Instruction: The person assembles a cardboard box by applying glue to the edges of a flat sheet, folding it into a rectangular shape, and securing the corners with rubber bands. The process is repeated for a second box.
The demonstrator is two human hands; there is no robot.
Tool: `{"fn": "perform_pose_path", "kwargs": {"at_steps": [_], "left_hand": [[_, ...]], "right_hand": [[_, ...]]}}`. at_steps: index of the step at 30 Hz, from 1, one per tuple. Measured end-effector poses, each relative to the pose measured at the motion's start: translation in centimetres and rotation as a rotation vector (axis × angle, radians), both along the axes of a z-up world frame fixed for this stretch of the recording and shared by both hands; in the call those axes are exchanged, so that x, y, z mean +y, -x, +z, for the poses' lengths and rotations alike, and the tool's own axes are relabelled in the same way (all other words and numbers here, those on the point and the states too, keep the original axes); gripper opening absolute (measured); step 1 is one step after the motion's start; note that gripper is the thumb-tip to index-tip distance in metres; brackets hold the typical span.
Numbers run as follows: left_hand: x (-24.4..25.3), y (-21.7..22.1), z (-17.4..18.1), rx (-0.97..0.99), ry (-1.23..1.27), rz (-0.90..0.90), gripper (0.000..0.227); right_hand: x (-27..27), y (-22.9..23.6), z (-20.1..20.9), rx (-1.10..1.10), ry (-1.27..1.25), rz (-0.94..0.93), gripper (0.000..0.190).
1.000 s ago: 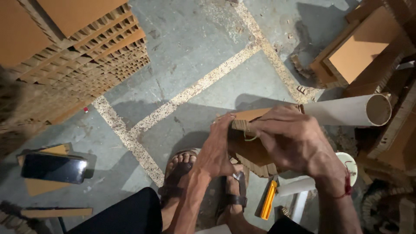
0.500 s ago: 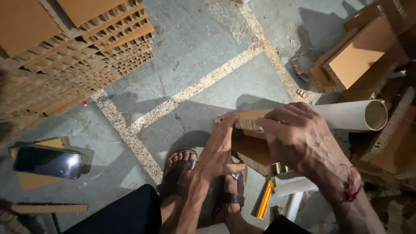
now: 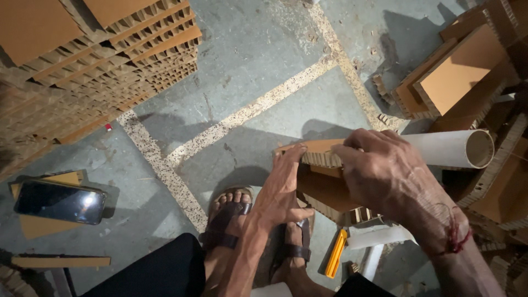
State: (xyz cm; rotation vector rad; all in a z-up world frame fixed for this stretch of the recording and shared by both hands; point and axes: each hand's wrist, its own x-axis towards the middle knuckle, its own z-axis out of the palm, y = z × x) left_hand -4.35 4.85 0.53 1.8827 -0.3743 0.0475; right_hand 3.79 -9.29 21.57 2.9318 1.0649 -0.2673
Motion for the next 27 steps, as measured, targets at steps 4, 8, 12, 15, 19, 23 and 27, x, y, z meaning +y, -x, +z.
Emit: {"fn": "perform_pose_path", "kwargs": {"at_steps": [4,8,12,15,19,23,27], "left_hand": [[0.0,0.1,-0.3,-0.017,-0.028,0.009,0.139],[0.2,0.0,0.1,-0.029,-0.015,-0.001,0.138],[0.2,-0.6,1.2,0.075,0.029,-0.03,0.14],[0.3,-0.7,2.3,0.223,0.056,-0.061,0.139],[0.0,-1.0,3.6,0.185,0.053,-0.058,0.136],[-0.9,-1.4,4.5,0.289,-0.012,-0.05,0.125],[-2.7,-1.5,4.5,0.305,-0.126,0.023,0.116]], "right_hand": [[-1.6,0.0,-0.6,0.01,-0.008,0.053,0.012],[-4.6,-0.3,-1.2,0.306,-0.318,-0.232,0.021],[-8.2,-2.0,1.1,0.578,-0.444,-0.064,0.024],[-9.3,-1.1,-0.1,0.645,-0.347,-0.177,0.022],[-10.3,2.5,-1.2,0.351,-0.328,-0.282,0.021],[-14.7,5.8,1.3,0.098,-0.291,-0.406,0.021],[-22.6,9.3,4.1,-0.061,-0.27,-0.617,0.022]]}}
